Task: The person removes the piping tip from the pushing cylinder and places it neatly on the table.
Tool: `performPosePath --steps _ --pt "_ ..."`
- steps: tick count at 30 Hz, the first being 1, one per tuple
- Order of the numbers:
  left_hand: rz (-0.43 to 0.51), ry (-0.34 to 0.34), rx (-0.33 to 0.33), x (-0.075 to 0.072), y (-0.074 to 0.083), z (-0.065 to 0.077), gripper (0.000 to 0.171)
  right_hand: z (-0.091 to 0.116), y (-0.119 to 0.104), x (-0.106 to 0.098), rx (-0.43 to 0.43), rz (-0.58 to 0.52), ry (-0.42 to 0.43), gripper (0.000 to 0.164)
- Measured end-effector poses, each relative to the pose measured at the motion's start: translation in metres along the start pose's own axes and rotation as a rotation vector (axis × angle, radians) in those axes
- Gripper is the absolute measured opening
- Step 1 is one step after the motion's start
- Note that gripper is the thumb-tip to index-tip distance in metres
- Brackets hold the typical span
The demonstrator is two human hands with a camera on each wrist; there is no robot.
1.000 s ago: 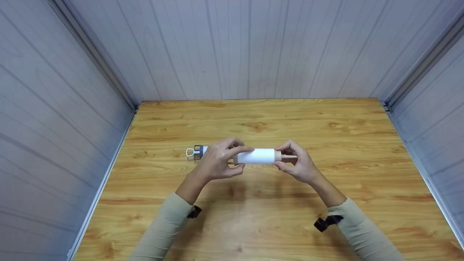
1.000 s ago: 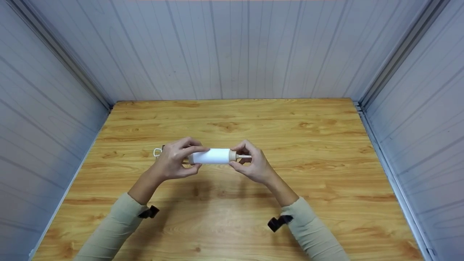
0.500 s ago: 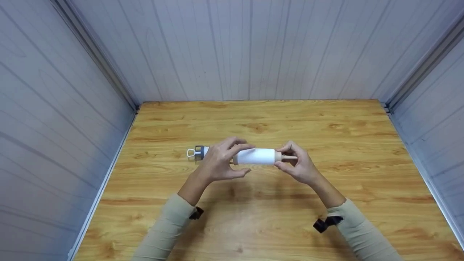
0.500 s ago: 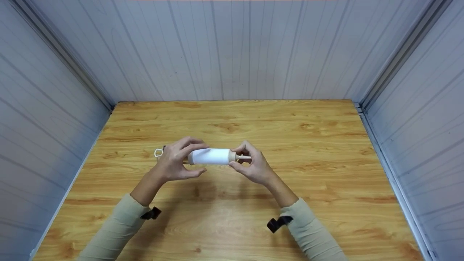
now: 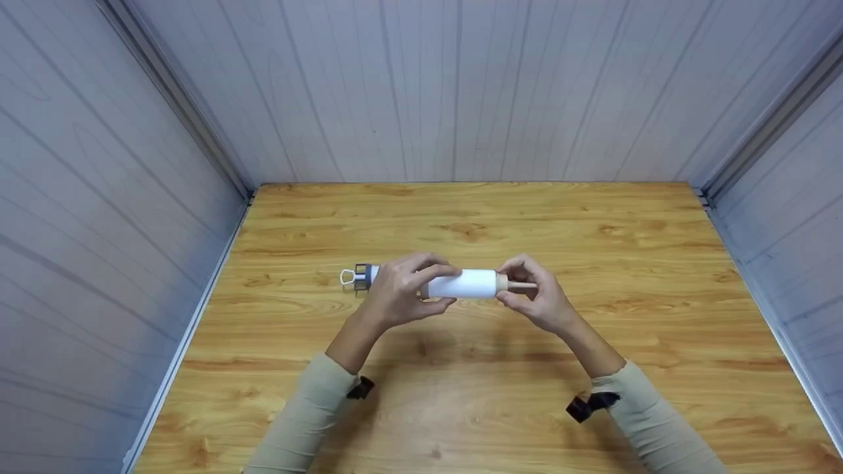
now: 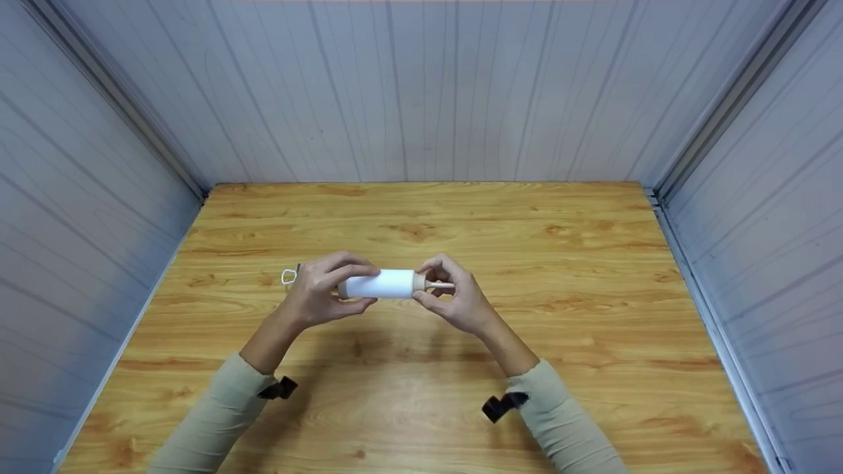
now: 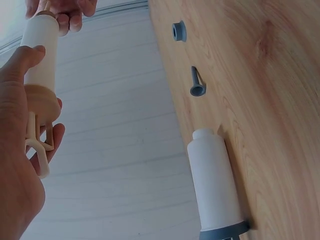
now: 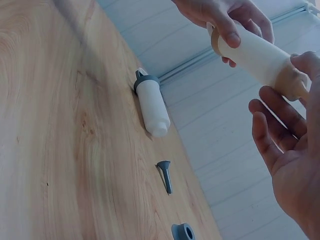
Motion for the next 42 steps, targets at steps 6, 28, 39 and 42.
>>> performPosePath --steps 6,28,39,42 --pt "-0.004 0.028 0.01 0.0009 0.0001 0.0021 0.044 -0.001 -0.0008 0.0006 -0.003 0.033 -0.013 0.028" --pt "0.023 0.034 -0.001 -0.0009 0.0 0.0045 0.044 -0.0026 -0.0026 -0.0001 -0.136 0.079 -0.076 0.021" --pt "-0.019 0.055 0.02 0.002 0.0011 0.0016 0.045 -0.005 -0.0051 -0.0066 -0.081 0.17 -0.056 0.041" --pt "-0.031 0.062 0.022 0.0028 0.0011 0.002 0.045 -0.0059 -0.0041 -0.0062 -0.054 0.175 -0.042 0.043"
Point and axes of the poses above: each hand's wrist, its own z-axis away from the middle knuckle, its own x-axis out of the palm, y = z × x, the point moved 1 cm from there along -z, towards the middle knuckle, and after that the axes turned 6 degrees about -x, right-handed, at the moved point
